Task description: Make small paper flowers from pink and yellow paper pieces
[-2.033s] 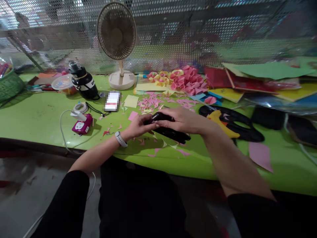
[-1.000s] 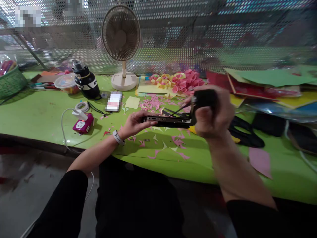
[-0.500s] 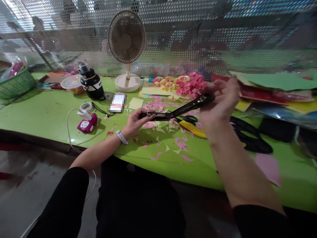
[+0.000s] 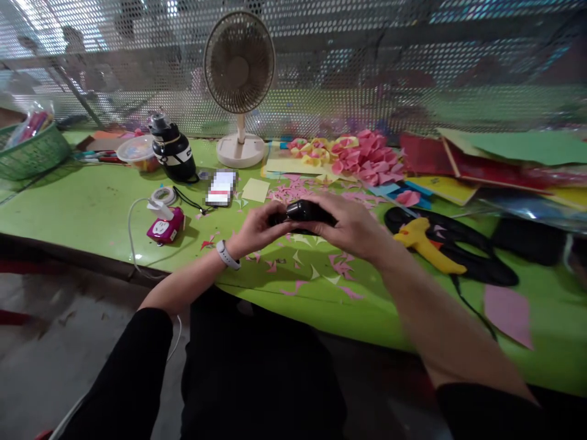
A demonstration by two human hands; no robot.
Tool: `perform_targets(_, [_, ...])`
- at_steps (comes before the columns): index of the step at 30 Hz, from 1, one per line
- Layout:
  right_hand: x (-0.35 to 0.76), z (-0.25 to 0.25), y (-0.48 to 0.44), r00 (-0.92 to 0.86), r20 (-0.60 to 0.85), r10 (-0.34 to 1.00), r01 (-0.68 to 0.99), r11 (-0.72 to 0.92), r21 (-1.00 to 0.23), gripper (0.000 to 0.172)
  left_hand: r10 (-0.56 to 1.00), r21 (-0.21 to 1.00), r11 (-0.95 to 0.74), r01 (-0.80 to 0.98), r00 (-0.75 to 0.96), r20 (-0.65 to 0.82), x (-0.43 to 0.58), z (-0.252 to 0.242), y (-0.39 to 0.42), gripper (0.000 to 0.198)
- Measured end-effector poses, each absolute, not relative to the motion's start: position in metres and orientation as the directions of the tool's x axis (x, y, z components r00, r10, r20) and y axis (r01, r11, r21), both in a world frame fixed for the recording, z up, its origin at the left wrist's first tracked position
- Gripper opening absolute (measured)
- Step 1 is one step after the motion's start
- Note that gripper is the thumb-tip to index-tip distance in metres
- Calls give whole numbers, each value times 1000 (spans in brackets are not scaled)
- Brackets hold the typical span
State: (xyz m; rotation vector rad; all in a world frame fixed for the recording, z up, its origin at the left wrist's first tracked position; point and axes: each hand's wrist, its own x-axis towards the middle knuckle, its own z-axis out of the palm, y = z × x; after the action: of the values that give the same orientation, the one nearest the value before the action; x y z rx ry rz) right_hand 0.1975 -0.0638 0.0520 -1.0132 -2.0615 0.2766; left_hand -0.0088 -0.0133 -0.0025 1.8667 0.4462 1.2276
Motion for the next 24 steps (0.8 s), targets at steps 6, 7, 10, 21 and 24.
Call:
perform_targets(6, [237, 75, -43, 563, 570, 599, -128, 744, -656, 27, 804, 875, -321, -363, 383, 454, -1, 1, -12, 34])
perform_targets(7, [245, 76, -38, 625, 478, 617, -244, 736, -631, 32, 807, 876, -265, -402, 404, 430, 3, -2, -14, 34])
perform_targets(10, [268, 68, -23, 666, 346, 661, -309, 666, -679, 34, 751, 906, -204, -370, 534, 387, 14, -15, -25, 35])
perform_targets(21, [336, 44, 8, 481, 71, 874, -674, 420, -608, 35, 421, 878, -428, -215, 812, 404, -1, -12, -42, 36])
perform_targets(24, [330, 16, 28, 328, 422, 846, -386, 527, -757, 21, 461, 857, -477, -196, 774, 434, -6, -16, -36, 35])
